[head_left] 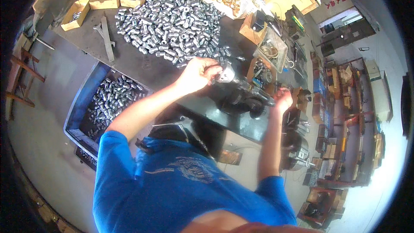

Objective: The person repeatedly picks small metal cylindrical parts from a pile, inserts each into a bench-mounted drill chuck, and operates the drill to process the part. The person then removes the part and places it into a blue bin below. This cycle is repeated continuously throughout the clip.

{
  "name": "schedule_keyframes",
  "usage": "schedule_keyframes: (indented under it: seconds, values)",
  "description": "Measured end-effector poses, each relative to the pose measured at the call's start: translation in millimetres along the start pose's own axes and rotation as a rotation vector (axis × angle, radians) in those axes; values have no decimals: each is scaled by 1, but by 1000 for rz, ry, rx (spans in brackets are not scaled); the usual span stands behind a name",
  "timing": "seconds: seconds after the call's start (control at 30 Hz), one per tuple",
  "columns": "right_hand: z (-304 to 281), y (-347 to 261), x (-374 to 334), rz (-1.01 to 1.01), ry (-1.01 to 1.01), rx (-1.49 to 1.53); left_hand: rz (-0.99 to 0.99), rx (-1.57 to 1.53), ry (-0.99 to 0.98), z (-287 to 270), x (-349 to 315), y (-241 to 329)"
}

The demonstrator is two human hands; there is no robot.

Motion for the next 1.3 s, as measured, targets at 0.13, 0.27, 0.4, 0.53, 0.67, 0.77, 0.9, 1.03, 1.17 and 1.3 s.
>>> schedule_keyframes:
  seconds: [0.13, 0.27, 0.4, 0.53, 0.67, 0.77, 0.9, 1.03, 1.17, 1.3]
  values:
    - [-10, -8, -5, -42, -16, 83, 3, 29, 26, 0, 0, 0]
    - [-30, -34, -36, -73, -131, 300, -132, -36, 14, -2, 1, -10]
    - [-63, -24, -80, -20, -153, 371, -45, 40, 47, -8, 3, -16]
    - [-87, 40, -81, 207, 25, 222, -194, -92, 66, -10, 1, -8]
    - [-65, 81, -36, 170, 323, 155, -228, -139, 46, -8, 3, -1]
    - [-53, 72, 28, -446, -90, -407, -234, -137, 37, -5, 7, -2]
    - [-15, -5, 0, -117, 6, 157, -282, -312, -2, -14, 0, -10]
    - [-37, -38, -49, -132, -118, 396, -326, -713, -21, -24, -21, -19]
    - [-71, -16, -90, -17, -169, 370, -327, -978, 3, -31, -44, -16]
    - [-86, 50, -87, 178, 87, 294, -273, -1042, -12, -29, -52, -3]
Point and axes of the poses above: each hand's wrist, its own x-axis towards the middle knuckle, its own z-axis out of the palm, y = z × x, the point moved 4 cm from there along x, towards the middle knuckle, and after that the axes turned 8 degrees about y, right-handed, at the moved point
